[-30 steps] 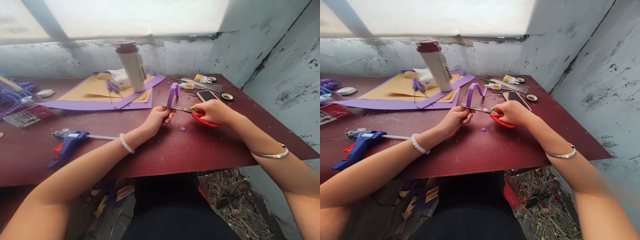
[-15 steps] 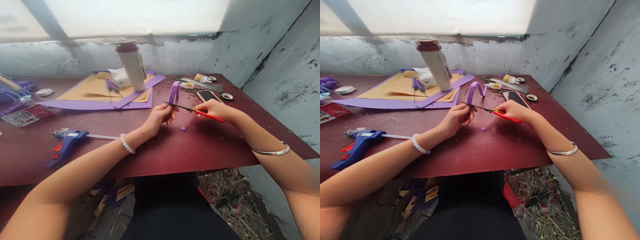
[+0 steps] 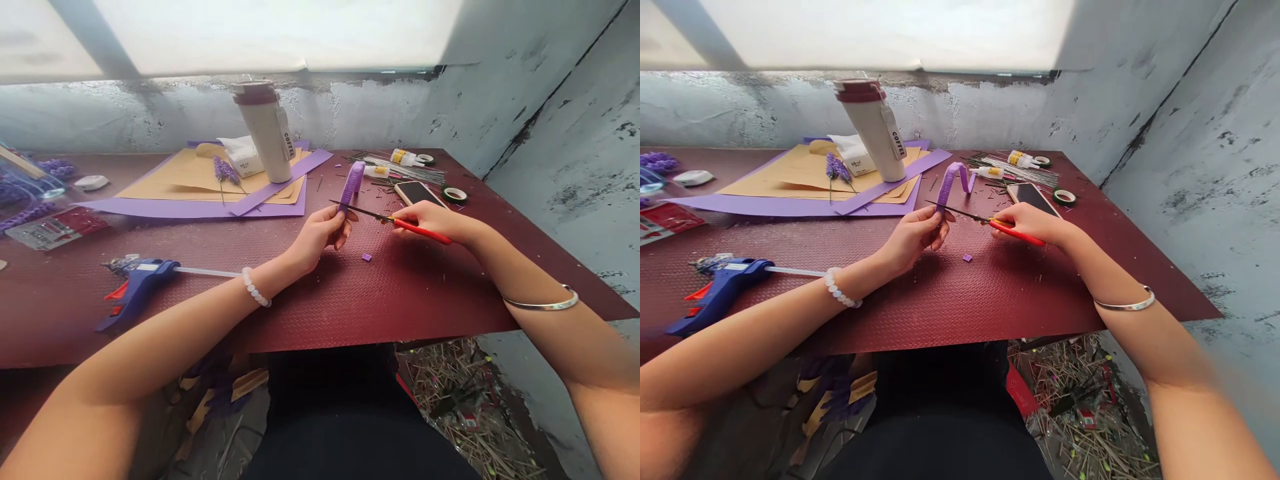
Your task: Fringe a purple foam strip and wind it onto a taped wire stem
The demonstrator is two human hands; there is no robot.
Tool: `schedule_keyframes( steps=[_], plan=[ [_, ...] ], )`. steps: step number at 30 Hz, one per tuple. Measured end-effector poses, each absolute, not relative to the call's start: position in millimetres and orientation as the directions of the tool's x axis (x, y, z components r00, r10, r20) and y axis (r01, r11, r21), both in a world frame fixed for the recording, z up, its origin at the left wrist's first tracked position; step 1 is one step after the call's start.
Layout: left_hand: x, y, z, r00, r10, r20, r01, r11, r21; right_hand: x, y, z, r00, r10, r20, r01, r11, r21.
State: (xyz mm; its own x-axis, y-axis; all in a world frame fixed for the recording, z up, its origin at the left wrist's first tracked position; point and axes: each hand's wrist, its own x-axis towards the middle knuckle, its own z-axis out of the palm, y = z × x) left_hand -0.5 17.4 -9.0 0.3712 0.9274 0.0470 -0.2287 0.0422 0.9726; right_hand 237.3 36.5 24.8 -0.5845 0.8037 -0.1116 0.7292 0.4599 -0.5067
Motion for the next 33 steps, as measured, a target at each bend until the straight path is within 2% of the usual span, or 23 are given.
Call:
schedule_keyframes(
  steps=[6,10,17,20,23,28,33],
  plan=[
    [1,18,-11,0.295,0.956,-0.007,-0.154,0.054,0.987,232,35,22,-0.483,0.856,-0.186,0.802,0.347,-0.486],
    [2,17,-10,0.275,0.961,0.016,-0.161,0.029,0.987,229,32,22,-0.449,0.879,-0.16,0.821,0.334,-0.464],
    [1,19,-8,0.204,0.978,0.037,-0.201,0.005,0.98,226,30,22,-0.367,0.92,-0.136,0.887,0.303,-0.348],
    [2,19,-9,0.22,0.975,0.037,-0.179,0.003,0.984,228,31,19,-0.398,0.912,-0.1,0.875,0.344,-0.342],
    [3,18,-9,0.236,0.971,0.041,-0.136,-0.008,0.991,230,32,15,-0.438,0.899,-0.003,0.836,0.405,-0.37],
    [3,18,-9,0.243,0.963,0.113,-0.12,-0.085,0.989,230,34,13,-0.496,0.86,0.115,0.763,0.496,-0.415],
    [2,18,-8,0.241,0.961,0.135,-0.103,-0.113,0.988,228,32,15,-0.55,0.809,0.207,0.723,0.585,-0.367]
  ],
)
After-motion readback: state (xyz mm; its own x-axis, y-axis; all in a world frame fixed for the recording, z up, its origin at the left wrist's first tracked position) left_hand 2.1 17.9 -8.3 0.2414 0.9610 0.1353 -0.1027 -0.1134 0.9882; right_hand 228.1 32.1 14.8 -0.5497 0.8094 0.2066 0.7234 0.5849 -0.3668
